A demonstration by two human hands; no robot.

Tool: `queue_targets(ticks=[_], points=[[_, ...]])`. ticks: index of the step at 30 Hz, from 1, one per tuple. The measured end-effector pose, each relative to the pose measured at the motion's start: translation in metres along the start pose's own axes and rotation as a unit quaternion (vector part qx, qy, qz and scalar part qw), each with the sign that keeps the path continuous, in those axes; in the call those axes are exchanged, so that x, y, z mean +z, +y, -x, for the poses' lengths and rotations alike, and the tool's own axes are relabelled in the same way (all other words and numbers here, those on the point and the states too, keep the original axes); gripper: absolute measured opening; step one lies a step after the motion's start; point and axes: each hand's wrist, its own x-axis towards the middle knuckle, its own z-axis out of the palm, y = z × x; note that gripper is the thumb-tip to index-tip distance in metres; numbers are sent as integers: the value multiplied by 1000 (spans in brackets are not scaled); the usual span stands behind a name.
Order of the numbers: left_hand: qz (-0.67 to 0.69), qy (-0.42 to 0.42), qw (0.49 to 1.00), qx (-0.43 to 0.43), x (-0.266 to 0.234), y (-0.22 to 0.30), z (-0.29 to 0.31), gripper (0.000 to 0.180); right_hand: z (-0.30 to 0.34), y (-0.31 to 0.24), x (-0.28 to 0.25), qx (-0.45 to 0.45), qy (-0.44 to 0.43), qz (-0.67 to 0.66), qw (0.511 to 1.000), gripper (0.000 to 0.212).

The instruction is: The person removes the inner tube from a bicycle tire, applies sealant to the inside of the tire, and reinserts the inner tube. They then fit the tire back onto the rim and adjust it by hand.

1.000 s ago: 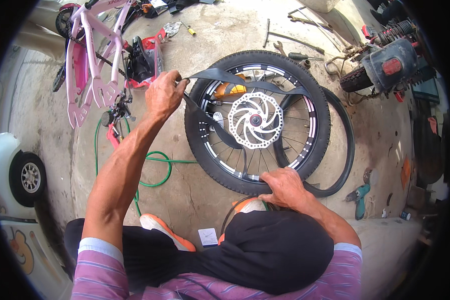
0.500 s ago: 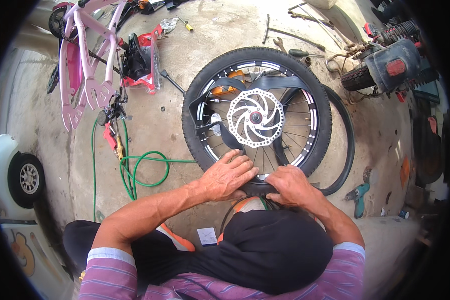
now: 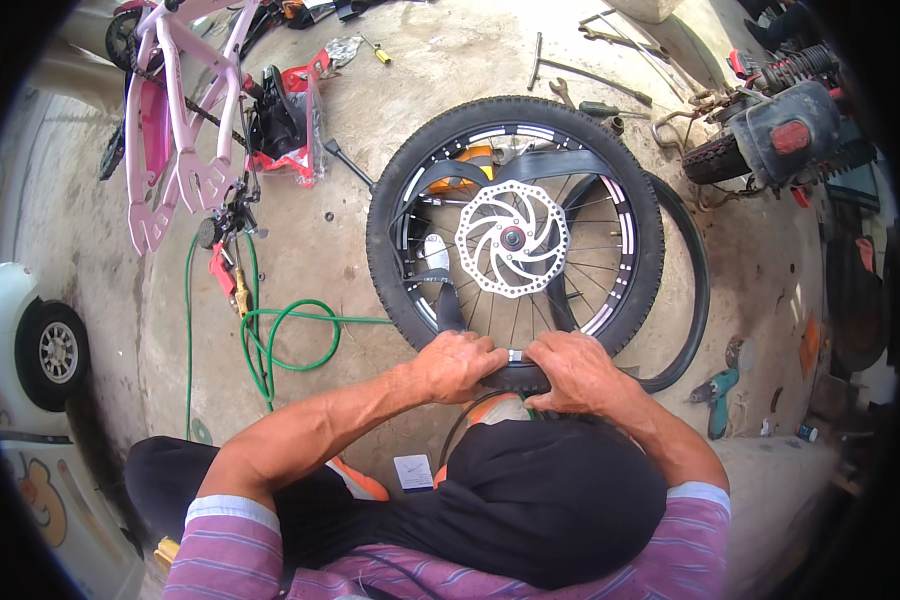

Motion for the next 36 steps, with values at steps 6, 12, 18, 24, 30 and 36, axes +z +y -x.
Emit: queue_targets(ticks=[6,12,18,24,30,36], points=[[-67,20,997,17,-24,11,15,66,-6,-11,32,-7,68,8,998,52],[-176,25,984,4,-43,-6,29,65,0,0,16,-7,30,2,1000,52],[-70,-69,995,-26,-32,-17,9,50,4,4,14,19,5,6,1000,53],[17,-15,1000,-16,-30,-6,-3,40,-26,-26,37,39,103,7,994,56],[-129,23,990,52,-57,-12,29,65,-22,-17,32,28,64,-16,997,54],[-160,-34,987,1,-38,-9,25,47,-18,-13,27,40,43,-30,998,53]])
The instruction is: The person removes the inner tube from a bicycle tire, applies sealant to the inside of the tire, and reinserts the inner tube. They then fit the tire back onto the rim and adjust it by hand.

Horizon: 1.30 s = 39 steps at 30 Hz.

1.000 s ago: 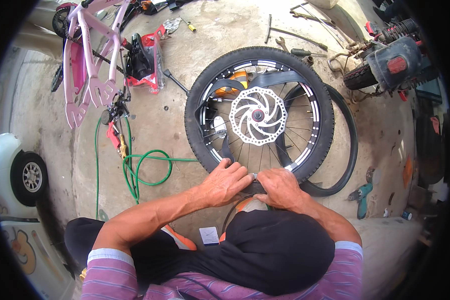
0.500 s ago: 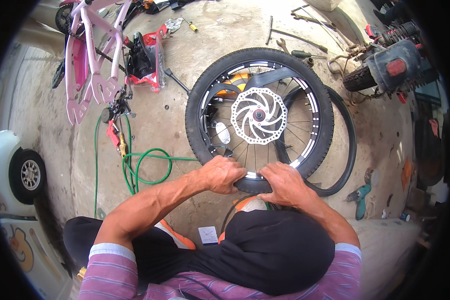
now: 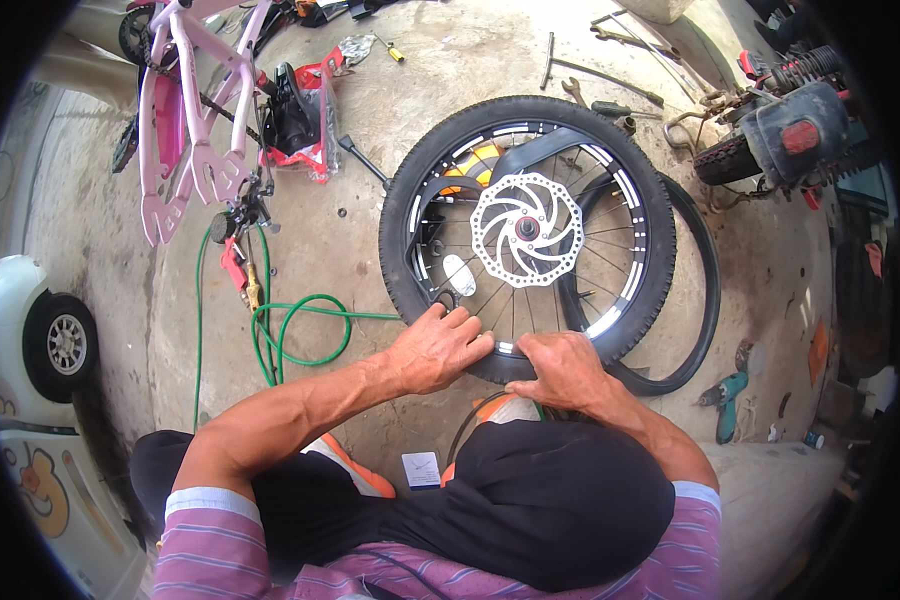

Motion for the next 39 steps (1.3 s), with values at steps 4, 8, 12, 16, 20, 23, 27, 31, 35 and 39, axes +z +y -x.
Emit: queue_targets(ticks=[4,8,12,16,20,23,27,31,35,39], points=[[66,-21,997,21,19,-2,-19,44,1,0,1,-5,1,-12,1000,58],[114,-15,993,26,22,0,-17,57,-3,-14,16,37,42,-10,998,61],[3,15,1000,-4,-17,-11,10,70,-1,-8,19,30,27,-24,999,55],[-67,29,997,-31,-17,-40,32,60,3,0,5,-3,8,-12,1000,47],[-43,37,998,0,-19,-45,26,45,4,6,1,-28,10,-7,1000,44],[-20,30,999,14,-23,-49,19,39,5,1,-3,-28,26,-3,999,53],[4,27,999,43,-34,-49,9,44,-11,-24,17,-12,74,30,997,67],[45,19,998,26,-50,-48,13,45,-19,-30,28,-24,99,44,994,61],[-32,98,994,-33,-60,-39,19,25,-12,-21,32,-51,112,30,992,57],[-84,40,987,-127,-47,-26,12,9,-12,-21,28,-34,85,26,995,54]])
